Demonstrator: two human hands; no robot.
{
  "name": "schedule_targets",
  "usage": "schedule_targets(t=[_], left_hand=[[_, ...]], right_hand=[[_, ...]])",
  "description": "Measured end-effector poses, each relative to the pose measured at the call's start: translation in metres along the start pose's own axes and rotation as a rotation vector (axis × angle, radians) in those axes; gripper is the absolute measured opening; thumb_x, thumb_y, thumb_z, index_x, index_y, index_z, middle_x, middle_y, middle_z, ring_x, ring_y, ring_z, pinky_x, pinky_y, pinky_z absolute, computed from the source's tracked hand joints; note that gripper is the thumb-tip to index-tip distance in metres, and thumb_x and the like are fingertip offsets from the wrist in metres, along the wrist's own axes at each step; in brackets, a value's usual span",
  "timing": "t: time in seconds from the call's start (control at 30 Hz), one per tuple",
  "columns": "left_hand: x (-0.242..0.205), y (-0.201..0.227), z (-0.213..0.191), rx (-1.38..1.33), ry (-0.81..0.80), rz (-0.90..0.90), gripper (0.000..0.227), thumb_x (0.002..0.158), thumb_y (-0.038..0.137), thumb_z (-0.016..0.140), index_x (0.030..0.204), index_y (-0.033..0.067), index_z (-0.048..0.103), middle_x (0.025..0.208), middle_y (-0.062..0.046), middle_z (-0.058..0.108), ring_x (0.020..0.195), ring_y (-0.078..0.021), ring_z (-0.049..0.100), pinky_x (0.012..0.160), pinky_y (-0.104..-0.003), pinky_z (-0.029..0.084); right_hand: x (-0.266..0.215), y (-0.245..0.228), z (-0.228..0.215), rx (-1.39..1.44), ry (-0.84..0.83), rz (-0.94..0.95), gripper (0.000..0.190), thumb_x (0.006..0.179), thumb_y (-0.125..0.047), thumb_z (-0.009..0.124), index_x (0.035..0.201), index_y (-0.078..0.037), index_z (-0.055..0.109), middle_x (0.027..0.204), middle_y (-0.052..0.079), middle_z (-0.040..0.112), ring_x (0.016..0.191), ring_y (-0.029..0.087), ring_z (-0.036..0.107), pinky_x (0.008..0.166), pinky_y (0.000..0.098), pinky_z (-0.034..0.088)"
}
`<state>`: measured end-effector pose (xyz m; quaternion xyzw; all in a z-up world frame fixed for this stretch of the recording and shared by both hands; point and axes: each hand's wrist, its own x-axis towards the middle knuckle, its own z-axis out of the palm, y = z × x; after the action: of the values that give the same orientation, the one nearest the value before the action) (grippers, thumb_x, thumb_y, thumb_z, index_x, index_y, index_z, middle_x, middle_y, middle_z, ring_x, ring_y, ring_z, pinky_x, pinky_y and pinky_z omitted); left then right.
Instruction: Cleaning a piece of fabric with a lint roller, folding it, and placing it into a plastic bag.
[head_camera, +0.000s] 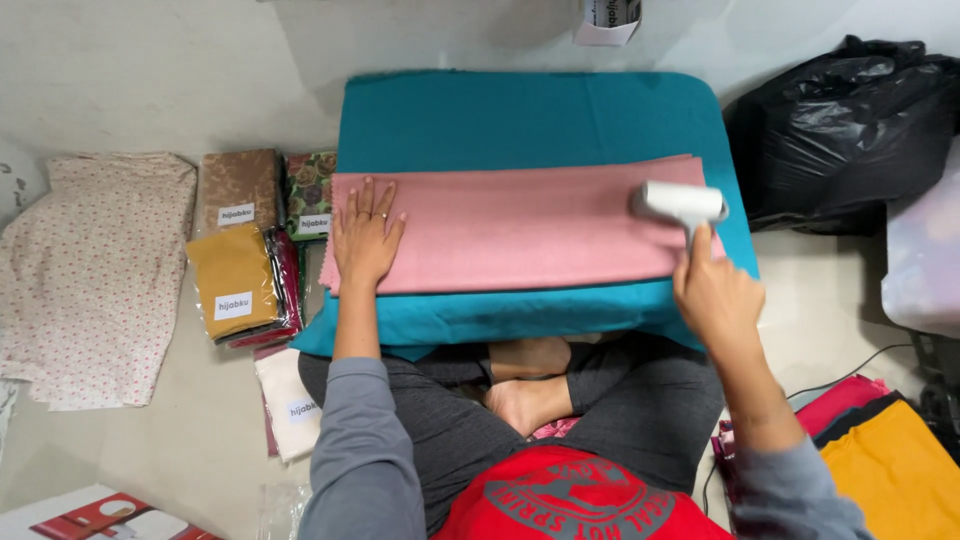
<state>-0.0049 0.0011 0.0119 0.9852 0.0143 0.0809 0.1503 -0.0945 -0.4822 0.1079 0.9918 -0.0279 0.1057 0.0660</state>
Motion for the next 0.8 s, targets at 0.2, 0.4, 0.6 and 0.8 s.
schedule_targets(t=[0.2, 0.4, 0.6, 0.8], left_hand=[[-0.002, -0.01, 0.005, 0.034, -0.013, -0.003, 0.063, 0.101, 0.055, 0.045, 0.159, 0.0327, 0.037, 0.17, -0.003, 0.021, 0.155, -0.0333, 0.02, 0.12, -0.061, 0.015], [-0.017, -0.015, -0.005, 0.052, -0.04, -0.084, 0.063, 0.101, 0.056, 0.044, 0.16, 0.0348, 0.035, 0.172, -0.001, 0.02, 0.158, -0.032, 0.016, 0.12, -0.07, 0.011], [-0.018, -0.02, -0.005, 0.038, -0.087, -0.116, 0.063, 0.1, 0.055, 0.042, 0.16, 0.0345, 0.032, 0.172, -0.001, 0.017, 0.156, -0.0328, 0.013, 0.118, -0.069, 0.01], [-0.018, -0.03, 0.007, -0.149, -0.021, -0.177, 0.062, 0.106, 0.059, 0.018, 0.163, 0.0352, 0.026, 0.172, 0.002, 0.023, 0.16, -0.03, 0.013, 0.125, -0.062, 0.007]], right_hand=[[-0.041, 0.005, -0.02, 0.011, -0.091, 0.043, 0.059, 0.098, -0.036, 0.052, 0.154, -0.016, 0.048, 0.071, 0.02, 0.07, 0.056, 0.041, 0.068, 0.049, 0.0548, 0.052], [0.025, 0.017, 0.031, 0.029, 0.069, -0.01, 0.054, 0.103, -0.039, 0.052, 0.152, -0.015, 0.054, 0.072, 0.021, 0.069, 0.057, 0.042, 0.067, 0.049, 0.0566, 0.051], [0.059, 0.001, 0.004, 0.272, 0.191, -0.125, 0.047, 0.104, -0.034, 0.06, 0.149, -0.019, 0.059, 0.088, 0.018, 0.073, 0.073, 0.043, 0.068, 0.066, 0.0554, 0.054], [0.009, -0.126, -0.035, 0.613, 0.046, -0.582, 0.062, 0.088, -0.024, 0.064, 0.149, -0.027, 0.051, 0.089, 0.01, 0.074, 0.065, 0.035, 0.07, 0.055, 0.0499, 0.053]])
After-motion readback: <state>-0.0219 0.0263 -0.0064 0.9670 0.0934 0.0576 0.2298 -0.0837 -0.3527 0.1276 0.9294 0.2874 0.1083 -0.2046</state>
